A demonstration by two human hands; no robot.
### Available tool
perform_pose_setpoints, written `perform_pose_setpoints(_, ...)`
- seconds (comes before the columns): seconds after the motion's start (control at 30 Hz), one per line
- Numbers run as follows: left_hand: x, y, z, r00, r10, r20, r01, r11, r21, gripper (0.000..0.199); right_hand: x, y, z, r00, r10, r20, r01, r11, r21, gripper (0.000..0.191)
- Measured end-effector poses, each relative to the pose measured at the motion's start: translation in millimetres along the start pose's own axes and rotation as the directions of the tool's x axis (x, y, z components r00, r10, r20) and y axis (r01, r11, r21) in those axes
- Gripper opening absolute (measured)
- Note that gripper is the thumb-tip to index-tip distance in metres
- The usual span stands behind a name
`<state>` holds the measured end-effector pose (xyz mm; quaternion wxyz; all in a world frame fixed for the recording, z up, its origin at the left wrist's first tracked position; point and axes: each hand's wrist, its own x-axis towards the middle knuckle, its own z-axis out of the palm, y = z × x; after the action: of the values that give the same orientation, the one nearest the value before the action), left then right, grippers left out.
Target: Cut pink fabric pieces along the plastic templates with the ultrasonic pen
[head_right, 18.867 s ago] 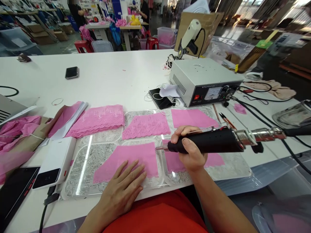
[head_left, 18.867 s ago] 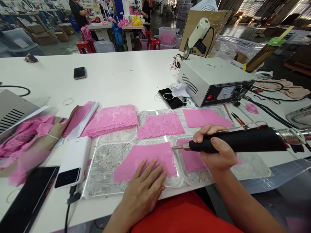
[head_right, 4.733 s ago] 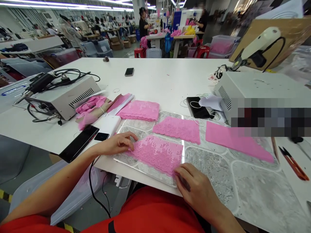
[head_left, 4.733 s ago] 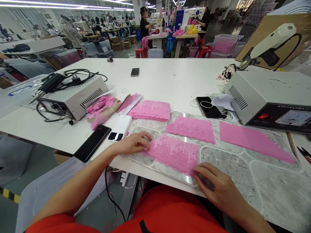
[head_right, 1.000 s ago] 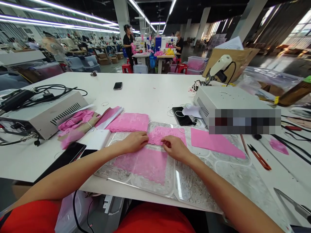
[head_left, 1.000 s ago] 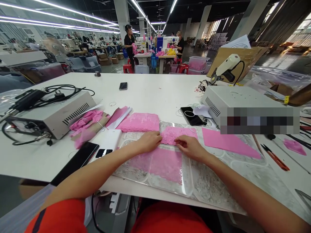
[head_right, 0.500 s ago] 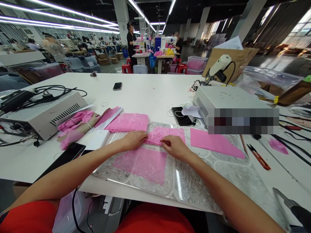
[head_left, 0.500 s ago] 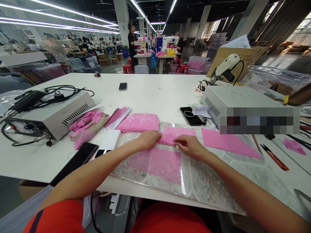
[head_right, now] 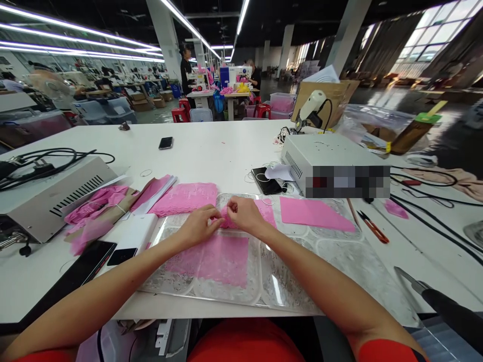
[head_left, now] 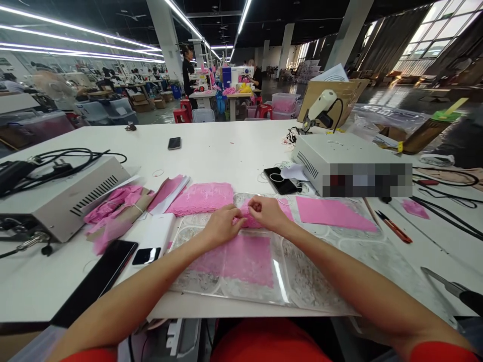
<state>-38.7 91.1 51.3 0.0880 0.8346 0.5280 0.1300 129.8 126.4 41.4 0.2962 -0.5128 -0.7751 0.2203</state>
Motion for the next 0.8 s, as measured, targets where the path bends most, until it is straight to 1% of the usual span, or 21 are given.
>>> perform_pose_setpoints(0.1,4,25,10.8,0.999,-0.054,-0.001,0.054,0.998,0.010,0.030,-2,2,-10,0.998,0.017,-0.066,-0.012,0.997,0.077,0.007)
perform_pose_setpoints(0.23,23,56,28.8,0.992,-0.123,0.011,0.122,0.992,0.037,0.044,-7,3,-23,0.988,0.040,-0.150,-0.013,0.984,0.177,0.006)
perform_pose_setpoints(0.3,34,66,35.7,0.986,-0.163,0.018,0.162,0.986,0.047,0.043,-9,6,-31,0.981,0.064,-0.184,-0.022,0.975,0.221,0.005)
perform_pose_setpoints(0.4,45,77,41.2,0.981,-0.190,0.023,0.189,0.980,0.063,0.031,-11,11,-48,0.962,0.131,-0.238,-0.059,0.956,0.287,0.007)
perform_pose_setpoints(0.47,49,83,42.9,0.981,-0.191,0.027,0.188,0.979,0.076,0.026,-13,16,-63,0.940,0.196,-0.278,-0.097,0.938,0.332,0.011)
perform_pose_setpoints(0.5,51,86,43.6,0.982,-0.187,0.028,0.184,0.979,0.083,0.027,-15,19,-72,0.926,0.231,-0.299,-0.117,0.928,0.353,0.014)
perform_pose_setpoints(0.57,56,90,45.0,0.986,-0.165,0.016,0.162,0.982,0.097,0.028,-22,29,-90,0.890,0.298,-0.344,-0.154,0.908,0.389,0.017)
perform_pose_setpoints(0.63,60,94,46.7,0.993,-0.114,-0.016,0.116,0.987,0.110,0.026,-35,43,-107,0.848,0.359,-0.390,-0.188,0.891,0.413,0.020)
perform_pose_setpoints(0.73,58,100,50.4,0.997,0.010,-0.072,-0.002,0.993,0.121,0.014,-72,66,-126,0.782,0.442,-0.440,-0.253,0.869,0.425,0.023)
perform_pose_setpoints(0.8,52,105,54.6,0.989,0.120,-0.085,-0.109,0.987,0.122,0.013,-103,81,-132,0.750,0.487,-0.448,-0.312,0.858,0.408,0.025)
